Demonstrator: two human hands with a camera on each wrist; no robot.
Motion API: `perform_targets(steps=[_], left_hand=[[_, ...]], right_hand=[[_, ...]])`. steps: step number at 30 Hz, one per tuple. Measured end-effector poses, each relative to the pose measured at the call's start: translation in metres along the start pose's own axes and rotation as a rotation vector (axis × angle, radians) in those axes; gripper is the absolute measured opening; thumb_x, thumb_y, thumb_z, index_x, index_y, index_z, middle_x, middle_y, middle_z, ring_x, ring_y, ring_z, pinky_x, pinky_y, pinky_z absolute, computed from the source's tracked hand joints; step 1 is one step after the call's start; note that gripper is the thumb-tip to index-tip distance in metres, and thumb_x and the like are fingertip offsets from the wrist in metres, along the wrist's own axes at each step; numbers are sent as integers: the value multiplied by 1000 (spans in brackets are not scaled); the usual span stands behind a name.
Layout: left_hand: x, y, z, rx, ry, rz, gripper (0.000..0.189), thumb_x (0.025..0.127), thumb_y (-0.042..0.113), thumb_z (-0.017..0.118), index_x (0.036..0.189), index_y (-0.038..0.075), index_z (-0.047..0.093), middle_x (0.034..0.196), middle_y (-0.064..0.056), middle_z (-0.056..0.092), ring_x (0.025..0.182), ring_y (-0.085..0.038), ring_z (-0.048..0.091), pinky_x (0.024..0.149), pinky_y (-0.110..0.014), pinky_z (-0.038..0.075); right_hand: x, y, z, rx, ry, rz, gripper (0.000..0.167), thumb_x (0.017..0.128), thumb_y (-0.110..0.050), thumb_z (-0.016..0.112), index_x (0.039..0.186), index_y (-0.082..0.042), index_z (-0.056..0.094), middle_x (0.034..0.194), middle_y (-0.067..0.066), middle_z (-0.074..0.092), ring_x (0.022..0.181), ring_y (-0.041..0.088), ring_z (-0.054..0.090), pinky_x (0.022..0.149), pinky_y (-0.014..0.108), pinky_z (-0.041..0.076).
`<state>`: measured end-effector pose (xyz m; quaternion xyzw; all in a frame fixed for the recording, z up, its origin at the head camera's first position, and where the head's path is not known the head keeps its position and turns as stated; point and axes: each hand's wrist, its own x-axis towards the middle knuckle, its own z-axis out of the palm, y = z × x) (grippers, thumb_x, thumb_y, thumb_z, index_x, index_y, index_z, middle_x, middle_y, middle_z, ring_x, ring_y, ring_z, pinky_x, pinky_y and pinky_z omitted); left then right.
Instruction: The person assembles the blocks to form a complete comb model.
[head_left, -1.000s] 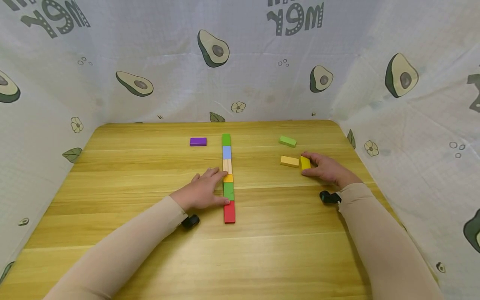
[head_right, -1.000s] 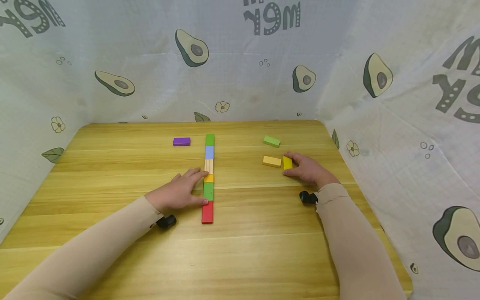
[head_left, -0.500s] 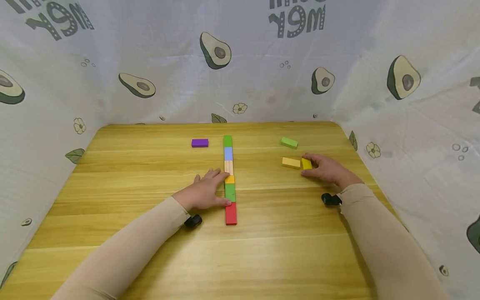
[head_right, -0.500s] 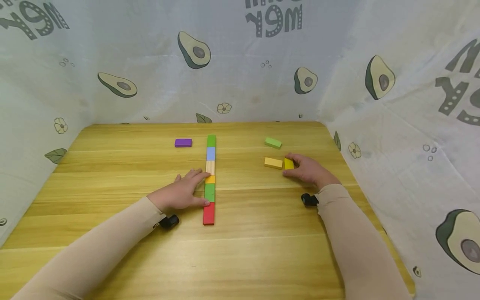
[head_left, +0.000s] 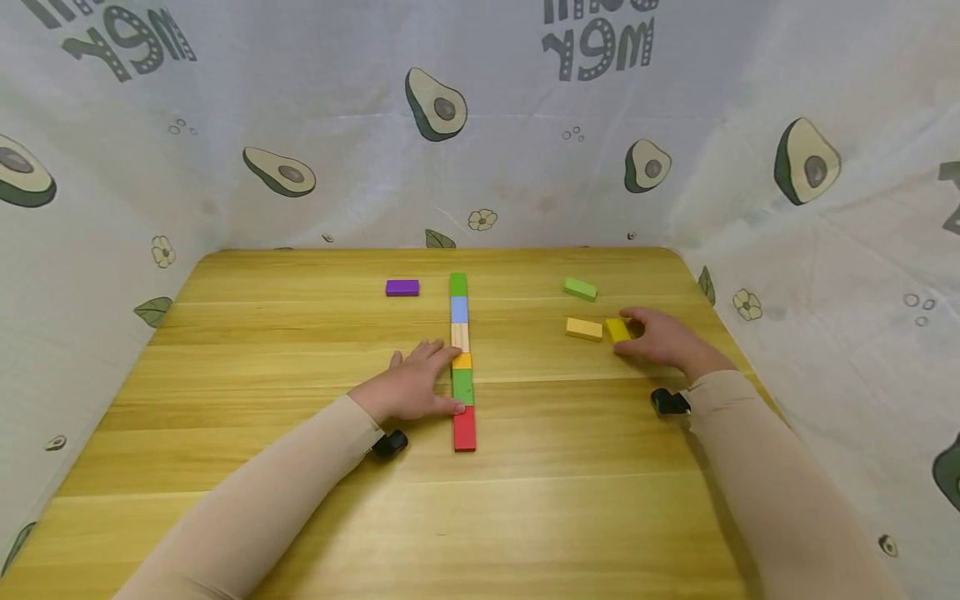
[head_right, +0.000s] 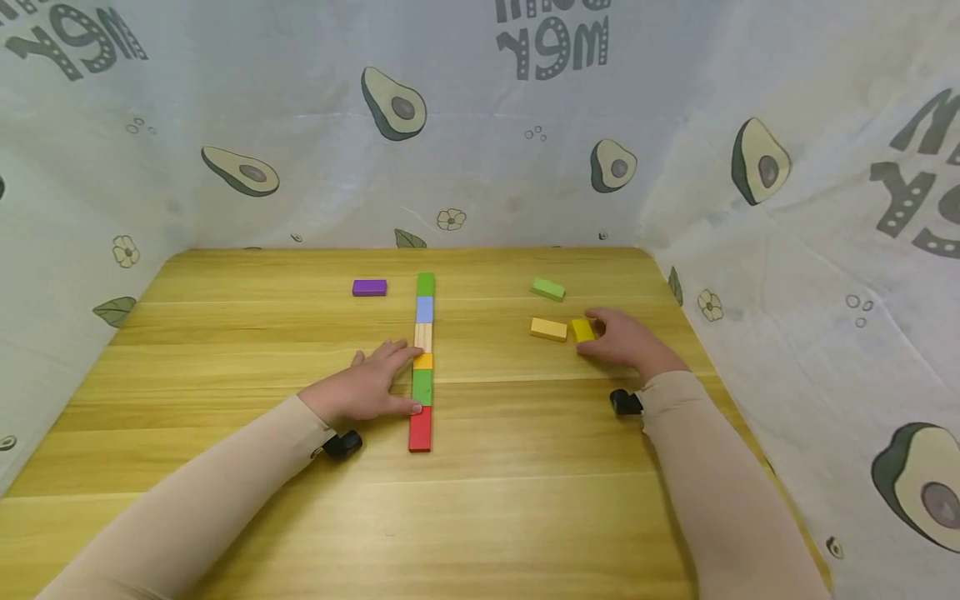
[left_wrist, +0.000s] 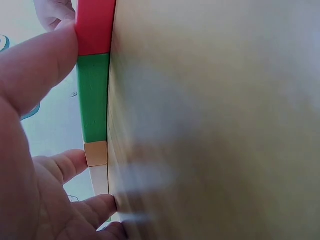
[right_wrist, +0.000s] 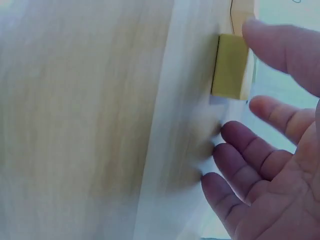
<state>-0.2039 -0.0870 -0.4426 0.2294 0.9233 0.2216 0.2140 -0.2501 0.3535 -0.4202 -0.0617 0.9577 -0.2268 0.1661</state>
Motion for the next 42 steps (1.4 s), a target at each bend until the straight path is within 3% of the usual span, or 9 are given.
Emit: perform_targets(steps=[7,12,21,27,36,42], left_hand=[[-1,0,-1,7,2,2,96,91,57,77,168,24,28,177,-13,17,165,-39,8,125,-74,6],[0,0,-1,9,5,8,96,91,58,77,167,24,28,177,-13,17,165,-39,9,125,-74,6],[0,-1,-1,0,5,7,97,91,58,77,167,25,28,177,-12,17,165,-39,8,126,-73,5],[1,-3,0,0,10,7,97,90,58,77,167,26,28,177,-11,17,165,-38,8,126,-72,5],[1,-3,0,-21,14,8,97,90,57,78,167,25,29,177,-12,18,165,-38,9,126,-73,5],[0,-3,0,-25,17,5,96,90,56,78,167,26,30,177,-11,18,165,-38,8,127,-72,5]], right_hand=[[5,-2,1,-44,17,6,69,97,-24,70,149,14,44,137,39,57,120,49,59,105,62,48],[8,1,1,-67,35,26,62,94,-17,66,145,15,49,131,36,60,107,41,60,97,56,51],[15,-6,-3,-40,96,26,59,95,-14,61,147,12,49,134,36,57,114,45,56,106,62,46],[33,-31,-8,-17,99,-40,57,100,-13,62,151,9,48,137,33,57,115,43,55,101,58,48],[73,-76,-5,-7,84,-83,54,100,-14,66,150,2,52,141,26,58,117,40,54,104,54,48],[99,-97,2,-2,65,-101,53,96,-5,61,149,0,55,143,25,58,121,40,54,110,56,45]])
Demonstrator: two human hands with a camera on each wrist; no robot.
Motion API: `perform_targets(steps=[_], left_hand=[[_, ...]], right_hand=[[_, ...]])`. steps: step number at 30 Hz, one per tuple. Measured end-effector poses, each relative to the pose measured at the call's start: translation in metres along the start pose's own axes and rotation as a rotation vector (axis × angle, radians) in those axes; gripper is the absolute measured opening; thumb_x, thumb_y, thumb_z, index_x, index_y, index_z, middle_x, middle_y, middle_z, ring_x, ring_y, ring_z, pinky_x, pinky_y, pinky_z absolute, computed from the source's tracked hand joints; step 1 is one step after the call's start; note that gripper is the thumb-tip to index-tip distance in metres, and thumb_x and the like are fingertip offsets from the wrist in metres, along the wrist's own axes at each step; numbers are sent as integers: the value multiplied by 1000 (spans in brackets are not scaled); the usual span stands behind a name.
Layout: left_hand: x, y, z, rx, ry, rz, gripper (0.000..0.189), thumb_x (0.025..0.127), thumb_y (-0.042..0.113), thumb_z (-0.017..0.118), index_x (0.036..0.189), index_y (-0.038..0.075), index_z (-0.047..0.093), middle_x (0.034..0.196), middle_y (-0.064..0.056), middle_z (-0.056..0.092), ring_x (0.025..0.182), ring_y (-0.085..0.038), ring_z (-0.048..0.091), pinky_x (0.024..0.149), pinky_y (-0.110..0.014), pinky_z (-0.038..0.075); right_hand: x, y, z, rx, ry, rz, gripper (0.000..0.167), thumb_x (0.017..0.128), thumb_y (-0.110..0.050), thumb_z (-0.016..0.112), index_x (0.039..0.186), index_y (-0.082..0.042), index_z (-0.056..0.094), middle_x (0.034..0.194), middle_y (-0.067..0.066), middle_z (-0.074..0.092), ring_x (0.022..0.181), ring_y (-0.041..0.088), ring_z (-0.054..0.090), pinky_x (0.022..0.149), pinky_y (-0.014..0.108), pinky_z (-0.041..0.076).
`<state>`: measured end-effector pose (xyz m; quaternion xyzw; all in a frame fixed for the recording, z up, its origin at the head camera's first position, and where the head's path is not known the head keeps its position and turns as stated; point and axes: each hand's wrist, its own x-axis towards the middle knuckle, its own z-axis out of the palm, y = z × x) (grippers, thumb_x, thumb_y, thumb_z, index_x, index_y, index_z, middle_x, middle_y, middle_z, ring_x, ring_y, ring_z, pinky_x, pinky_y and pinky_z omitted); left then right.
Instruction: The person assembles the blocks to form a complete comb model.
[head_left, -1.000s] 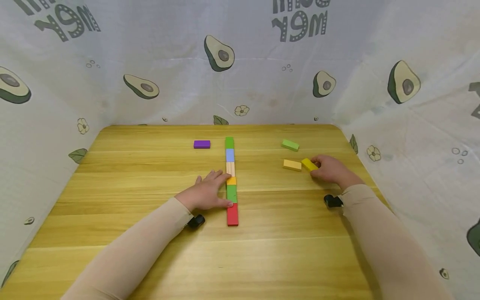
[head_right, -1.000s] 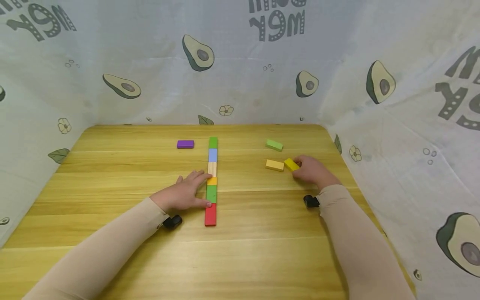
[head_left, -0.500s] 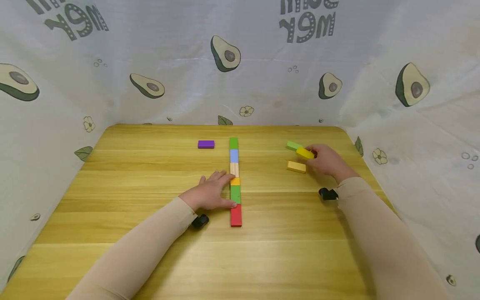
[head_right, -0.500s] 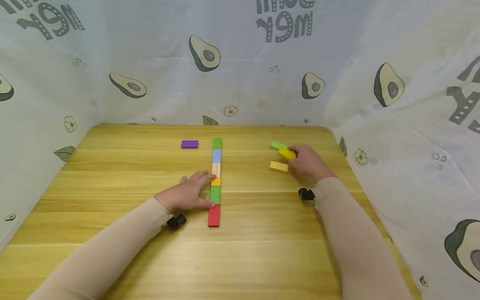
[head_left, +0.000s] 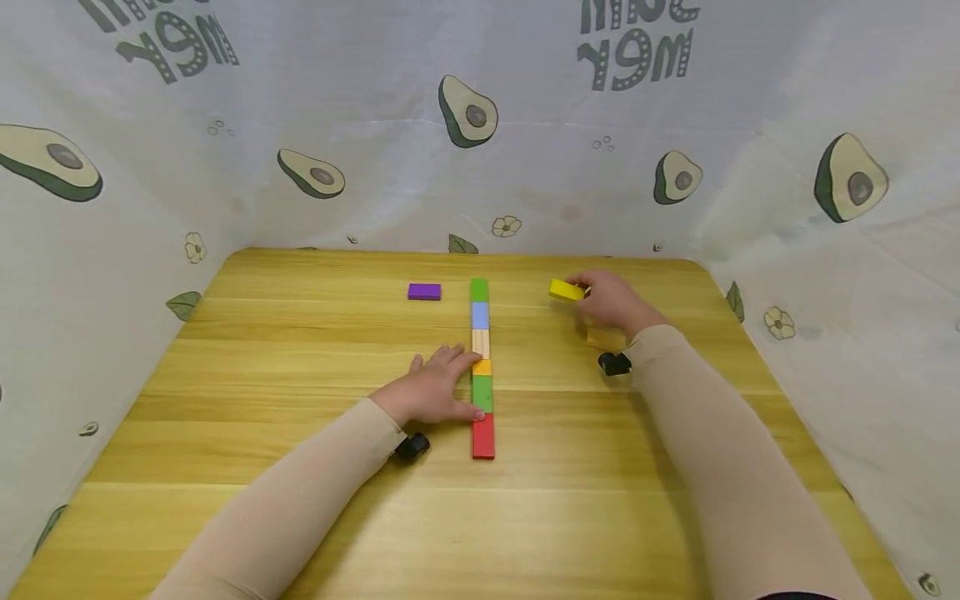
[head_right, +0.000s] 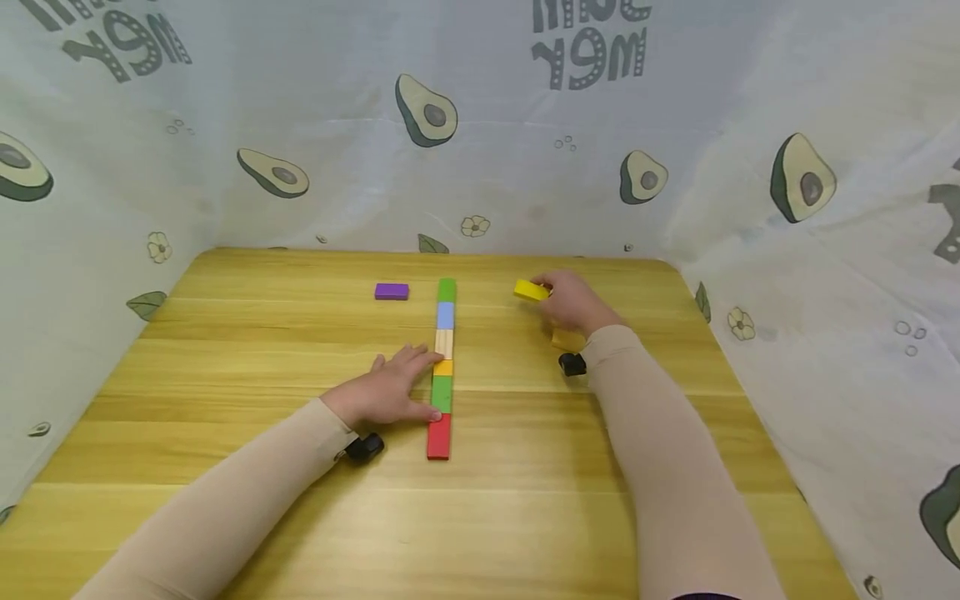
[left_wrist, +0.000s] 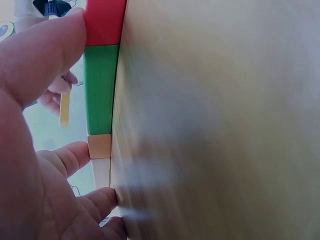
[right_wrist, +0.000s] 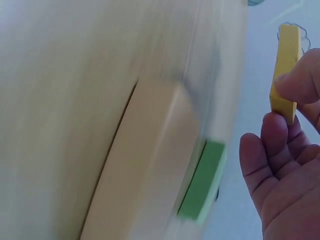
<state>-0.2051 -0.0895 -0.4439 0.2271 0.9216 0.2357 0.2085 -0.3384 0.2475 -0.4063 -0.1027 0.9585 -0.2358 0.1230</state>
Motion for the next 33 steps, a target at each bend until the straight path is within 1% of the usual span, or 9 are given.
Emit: perform_targets(steps=[6,11,14,16,20,25,30,33], left_hand=[[0,1,1,-4,-5,-10,95,90,57,78,167,28,30,177,-9,16,165,-35,7,128,-69,3],[-1,0,2,5,-5,-21,95,89,57,79,166,28,31,177,-9,17,165,-36,7,128,-69,4],[-1,1,2,-1,-6,-12,95,90,57,78,166,28,31,177,-9,17,165,-36,8,128,-70,4],[-1,2,1,-4,-8,-8,95,90,57,78,166,28,31,177,-9,17,165,-36,8,128,-70,4],[0,3,1,0,-4,-7,95,90,58,78,166,28,31,177,-8,17,165,-36,8,128,-70,4],[0,1,3,0,10,-11,95,89,59,79,166,28,32,177,-8,19,165,-36,10,128,-70,5],[-1,0,4,-8,18,-15,95,88,59,79,165,28,33,177,-8,20,165,-36,10,128,-69,5],[-2,0,3,-14,20,-18,94,89,57,79,165,28,33,177,-8,19,165,-35,9,128,-69,5]], right_hand=[[24,-18,11,38,-20,-18,56,94,-5,61,150,-2,56,144,23,58,123,37,54,110,53,46],[42,-33,24,8,-55,-53,58,92,-2,59,150,-1,55,146,24,58,125,38,54,113,53,44],[50,-39,29,-35,-61,-59,57,93,-1,58,151,-1,55,150,23,57,131,38,54,117,53,43],[55,-41,31,-58,-66,-59,57,94,-1,57,151,-1,54,153,23,55,136,38,53,118,53,43],[62,-46,34,-62,-82,-42,57,95,0,54,152,-2,53,157,22,52,145,38,48,122,53,39],[69,-50,37,-28,-104,-11,60,93,4,54,153,-5,54,160,20,50,145,36,46,124,53,36],[75,-56,42,-43,-113,-23,61,93,4,53,153,-6,54,160,18,50,145,34,46,124,52,36],[78,-60,44,-61,-113,-32,59,94,3,53,152,-6,55,160,18,51,148,35,44,125,53,34]])
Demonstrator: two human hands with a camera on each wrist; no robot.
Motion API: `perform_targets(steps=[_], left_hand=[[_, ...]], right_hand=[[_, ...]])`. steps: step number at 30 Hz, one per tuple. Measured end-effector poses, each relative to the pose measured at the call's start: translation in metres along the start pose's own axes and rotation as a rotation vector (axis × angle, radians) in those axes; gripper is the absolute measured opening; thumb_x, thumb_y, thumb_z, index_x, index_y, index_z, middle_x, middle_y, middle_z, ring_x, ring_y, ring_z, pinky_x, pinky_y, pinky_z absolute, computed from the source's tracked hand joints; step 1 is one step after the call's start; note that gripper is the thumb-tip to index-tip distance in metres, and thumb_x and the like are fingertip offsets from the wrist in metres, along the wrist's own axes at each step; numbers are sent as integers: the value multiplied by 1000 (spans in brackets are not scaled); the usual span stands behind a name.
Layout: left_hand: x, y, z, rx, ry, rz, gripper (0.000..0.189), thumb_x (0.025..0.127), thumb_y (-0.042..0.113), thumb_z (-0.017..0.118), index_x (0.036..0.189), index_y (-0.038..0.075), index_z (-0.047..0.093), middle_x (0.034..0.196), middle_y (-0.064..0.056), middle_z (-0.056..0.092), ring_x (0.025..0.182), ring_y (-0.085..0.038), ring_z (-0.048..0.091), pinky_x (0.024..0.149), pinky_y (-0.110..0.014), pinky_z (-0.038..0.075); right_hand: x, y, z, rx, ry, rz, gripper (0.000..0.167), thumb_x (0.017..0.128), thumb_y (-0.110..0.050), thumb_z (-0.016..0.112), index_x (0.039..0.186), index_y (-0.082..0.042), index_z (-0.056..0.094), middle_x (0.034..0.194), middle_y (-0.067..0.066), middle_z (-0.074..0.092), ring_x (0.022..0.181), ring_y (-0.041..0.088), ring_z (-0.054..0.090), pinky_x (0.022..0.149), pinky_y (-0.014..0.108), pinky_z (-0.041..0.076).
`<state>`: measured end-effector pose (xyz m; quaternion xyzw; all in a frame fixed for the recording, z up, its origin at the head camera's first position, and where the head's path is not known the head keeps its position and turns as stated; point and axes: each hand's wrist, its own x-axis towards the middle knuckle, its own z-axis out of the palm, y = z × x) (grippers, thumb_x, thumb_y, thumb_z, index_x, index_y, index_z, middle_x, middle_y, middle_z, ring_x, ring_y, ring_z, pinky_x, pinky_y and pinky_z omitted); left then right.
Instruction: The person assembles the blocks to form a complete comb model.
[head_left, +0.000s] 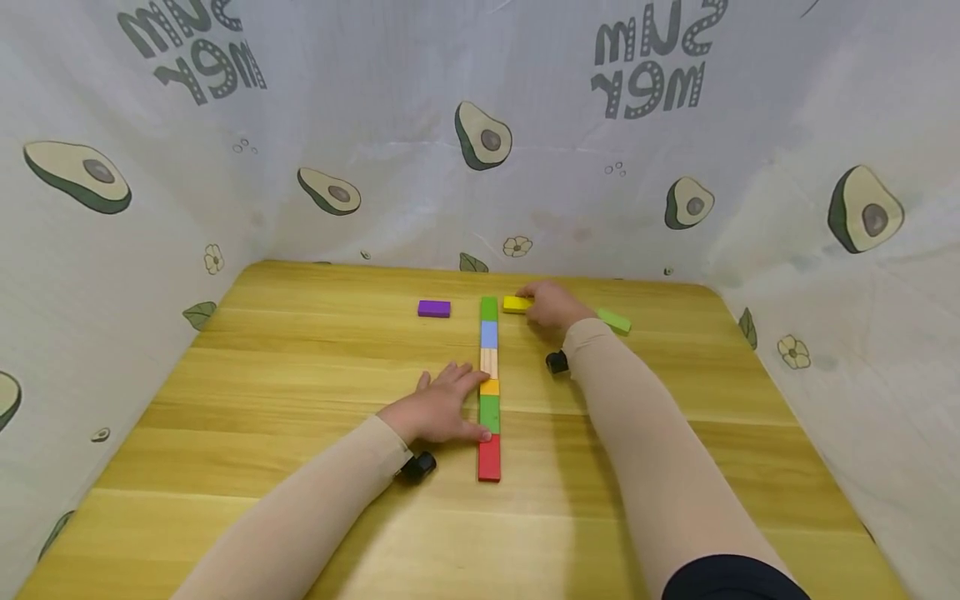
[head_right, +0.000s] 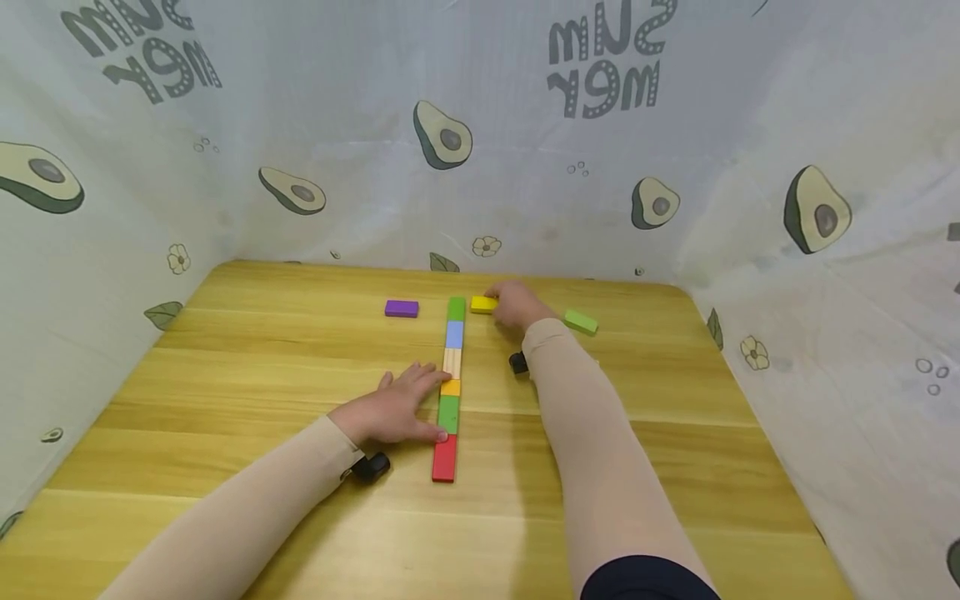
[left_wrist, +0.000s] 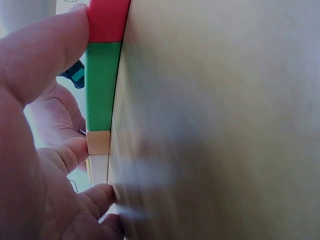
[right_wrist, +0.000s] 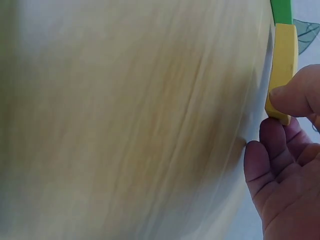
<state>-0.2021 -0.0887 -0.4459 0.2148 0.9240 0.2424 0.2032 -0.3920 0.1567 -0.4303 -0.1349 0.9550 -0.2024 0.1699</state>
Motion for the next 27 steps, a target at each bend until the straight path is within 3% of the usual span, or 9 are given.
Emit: perform_targets(steps=[5,11,18,27], left_hand=[[-1,-1,1,-5,-1,-1,94,89,57,79,166,28,33,177,-8,20,165,-35,9,128,-69,4],[-1,-1,3,-1,1,7,94,89,57,79,165,28,33,176,-8,20,165,-34,10,128,-70,5],[0,-2,2,5,0,11,95,89,58,79,166,28,32,177,-8,20,165,-34,10,127,-70,5],[2,-5,3,12,0,8,95,89,58,79,166,29,31,177,-7,20,165,-34,10,127,-70,5]], right_hand=[[4,-3,4,-26,-4,3,57,96,3,55,152,-6,55,159,18,51,144,35,48,123,51,38],[6,-5,5,-44,-20,-3,57,98,3,54,154,-5,52,160,19,50,129,31,50,105,44,43],[7,-6,7,-59,-19,-10,55,99,2,52,154,-5,53,160,20,49,147,35,46,119,49,40],[11,-7,8,-45,-7,-9,55,99,4,52,153,-5,53,161,19,48,150,36,43,125,52,35]])
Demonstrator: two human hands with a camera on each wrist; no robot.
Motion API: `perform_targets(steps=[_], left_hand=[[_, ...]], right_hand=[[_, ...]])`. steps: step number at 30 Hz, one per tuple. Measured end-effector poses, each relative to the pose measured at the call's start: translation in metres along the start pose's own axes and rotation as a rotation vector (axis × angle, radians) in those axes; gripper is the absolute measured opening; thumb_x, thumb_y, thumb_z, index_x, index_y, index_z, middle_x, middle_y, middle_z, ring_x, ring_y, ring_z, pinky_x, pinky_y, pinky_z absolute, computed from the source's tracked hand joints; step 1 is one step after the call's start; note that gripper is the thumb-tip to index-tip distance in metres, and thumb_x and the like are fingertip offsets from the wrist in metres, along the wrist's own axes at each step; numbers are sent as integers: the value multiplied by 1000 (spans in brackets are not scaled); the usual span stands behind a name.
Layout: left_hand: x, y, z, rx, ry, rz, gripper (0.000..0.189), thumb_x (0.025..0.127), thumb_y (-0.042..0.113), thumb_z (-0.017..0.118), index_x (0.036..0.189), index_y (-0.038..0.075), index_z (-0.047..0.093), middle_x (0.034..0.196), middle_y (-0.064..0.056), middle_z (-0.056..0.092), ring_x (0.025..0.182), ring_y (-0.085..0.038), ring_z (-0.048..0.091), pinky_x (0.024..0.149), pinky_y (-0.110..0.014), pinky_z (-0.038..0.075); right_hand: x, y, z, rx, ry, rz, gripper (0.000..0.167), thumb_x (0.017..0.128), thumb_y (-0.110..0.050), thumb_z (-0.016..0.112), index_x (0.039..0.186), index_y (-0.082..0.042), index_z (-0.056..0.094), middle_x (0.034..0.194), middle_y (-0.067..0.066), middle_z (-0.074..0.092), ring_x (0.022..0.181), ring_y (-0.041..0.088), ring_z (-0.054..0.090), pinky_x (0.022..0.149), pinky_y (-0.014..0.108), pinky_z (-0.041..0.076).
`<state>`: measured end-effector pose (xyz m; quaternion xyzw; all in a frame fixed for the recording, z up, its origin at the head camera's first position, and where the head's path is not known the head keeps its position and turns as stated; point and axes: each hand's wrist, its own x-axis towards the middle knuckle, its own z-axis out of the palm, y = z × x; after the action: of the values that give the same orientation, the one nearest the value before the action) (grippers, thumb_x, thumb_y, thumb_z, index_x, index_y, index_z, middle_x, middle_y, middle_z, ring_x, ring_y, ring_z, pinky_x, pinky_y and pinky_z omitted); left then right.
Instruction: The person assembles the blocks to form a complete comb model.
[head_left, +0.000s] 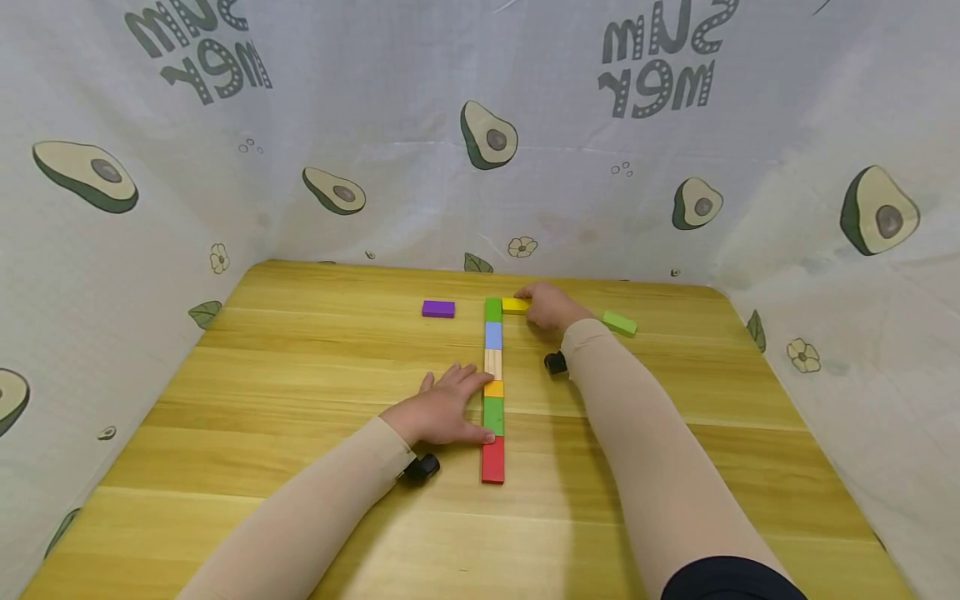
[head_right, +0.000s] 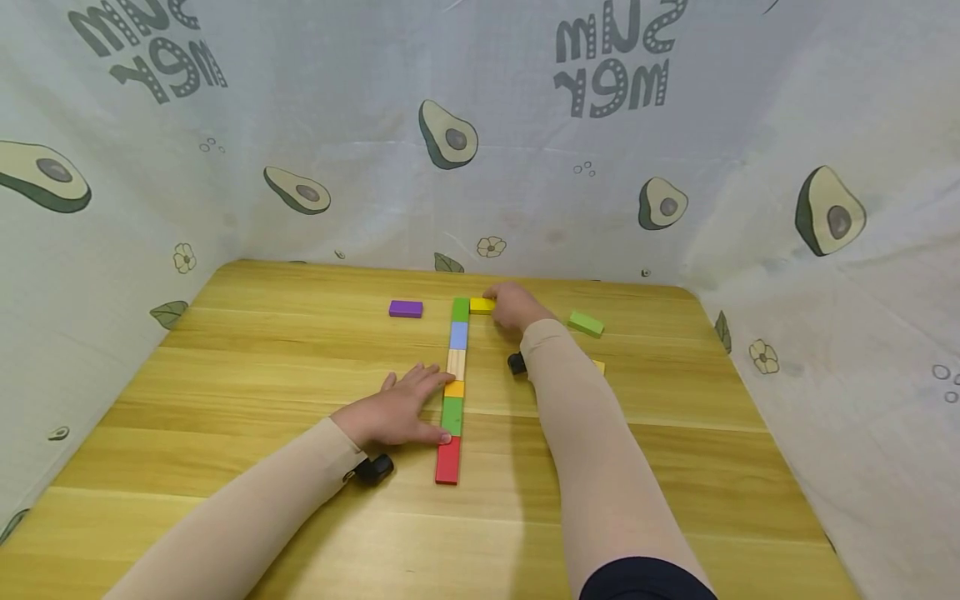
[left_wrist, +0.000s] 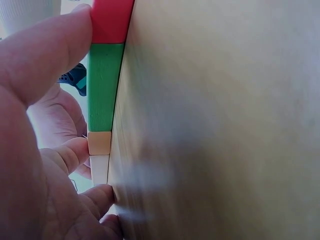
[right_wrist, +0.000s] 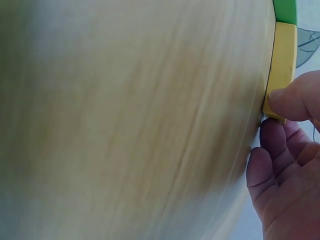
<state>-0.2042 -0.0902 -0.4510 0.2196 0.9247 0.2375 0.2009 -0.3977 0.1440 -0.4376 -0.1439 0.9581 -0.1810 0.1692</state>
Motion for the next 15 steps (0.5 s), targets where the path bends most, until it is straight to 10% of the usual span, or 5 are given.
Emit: perform_targets(steps=[15], left_hand=[[-1,0,0,16,0,-5,96,89,60,78,166,30,30,177,-7,19,165,-34,10,128,-69,6]], right_hand=[[-2,-2,1,26,7,11,59,96,6,52,154,-6,53,161,19,48,139,33,48,117,48,41]])
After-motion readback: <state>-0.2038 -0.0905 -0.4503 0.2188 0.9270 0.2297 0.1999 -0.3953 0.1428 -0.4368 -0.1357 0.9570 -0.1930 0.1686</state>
